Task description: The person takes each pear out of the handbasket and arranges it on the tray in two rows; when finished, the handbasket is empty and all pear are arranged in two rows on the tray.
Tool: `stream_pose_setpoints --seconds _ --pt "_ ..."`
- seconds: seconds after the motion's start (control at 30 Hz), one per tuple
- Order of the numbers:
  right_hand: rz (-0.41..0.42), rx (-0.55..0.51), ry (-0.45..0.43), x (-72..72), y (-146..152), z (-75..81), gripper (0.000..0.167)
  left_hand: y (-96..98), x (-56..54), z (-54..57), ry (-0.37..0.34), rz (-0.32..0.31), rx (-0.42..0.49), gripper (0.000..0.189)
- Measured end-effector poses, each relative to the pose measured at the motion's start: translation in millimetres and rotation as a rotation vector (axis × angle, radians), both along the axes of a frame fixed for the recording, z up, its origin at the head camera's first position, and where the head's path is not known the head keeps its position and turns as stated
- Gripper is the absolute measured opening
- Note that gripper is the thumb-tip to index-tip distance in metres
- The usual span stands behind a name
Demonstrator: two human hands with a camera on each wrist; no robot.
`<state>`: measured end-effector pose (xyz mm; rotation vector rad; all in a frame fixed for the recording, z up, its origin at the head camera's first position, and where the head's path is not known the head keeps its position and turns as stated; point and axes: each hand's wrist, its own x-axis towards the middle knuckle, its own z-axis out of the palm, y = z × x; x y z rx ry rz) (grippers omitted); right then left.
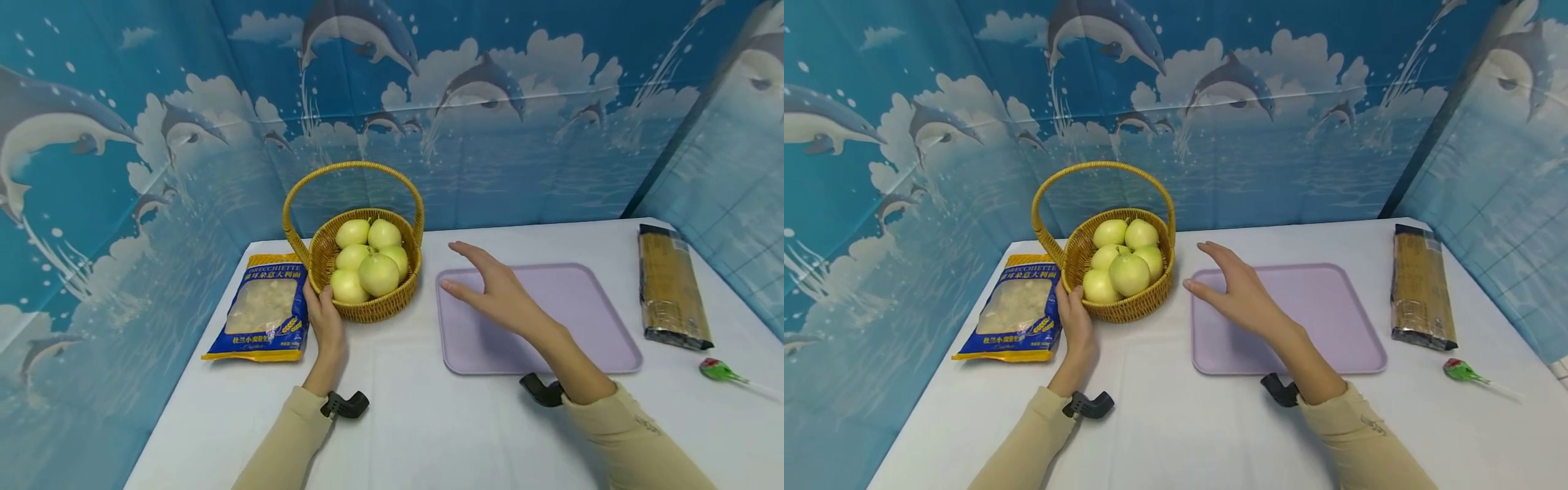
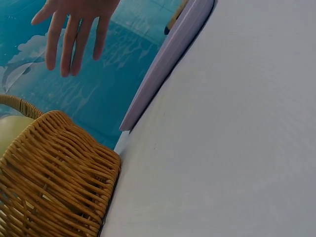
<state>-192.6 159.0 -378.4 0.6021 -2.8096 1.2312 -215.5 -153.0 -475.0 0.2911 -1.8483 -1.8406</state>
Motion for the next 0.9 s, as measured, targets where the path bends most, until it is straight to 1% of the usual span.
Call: stream_pose_setpoints --seconds 0.2,0.33,0.43,0.5,0.57,0.7,0.8,0.9 --pt "0.046 -0.11 -0.015 -8.7 -32 3.6 0.083 -0.2 -0.4 -1.4 0.026 0.006 -0.001 0.058" --pt "0.082 -0.199 -0.023 -13.4 -54 3.8 0.082 -0.9 -0.8 -1.0 0.013 0.001 0.002 0.058" --pt "0.099 -0.243 -0.017 -15.4 -71 3.6 0.081 -1.5 -0.7 -0.8 0.003 0.007 -0.003 0.058" --pt "0.1 -0.256 -0.009 -16.1 -81 3.4 0.081 -1.6 -0.8 -0.7 0.002 0.017 -0.011 0.058" --pt "0.094 -0.246 0.007 -16.5 -90 3.3 0.081 -1.8 -1.3 -0.5 -0.001 0.027 -0.022 0.058" --pt "0.083 -0.24 0.028 -18.9 -102 1.6 0.079 -1.6 -2.2 -0.6 -0.001 0.022 -0.023 0.058" --pt "0.063 -0.219 0.05 -22.5 -108 -1.3 0.074 -1.1 -2.5 -0.5 0.006 0.017 -0.015 0.058" --pt "0.035 -0.187 0.062 -26.5 -113 -3.4 0.07 -0.6 -2.7 -0.1 0.018 0.026 -0.016 0.058"
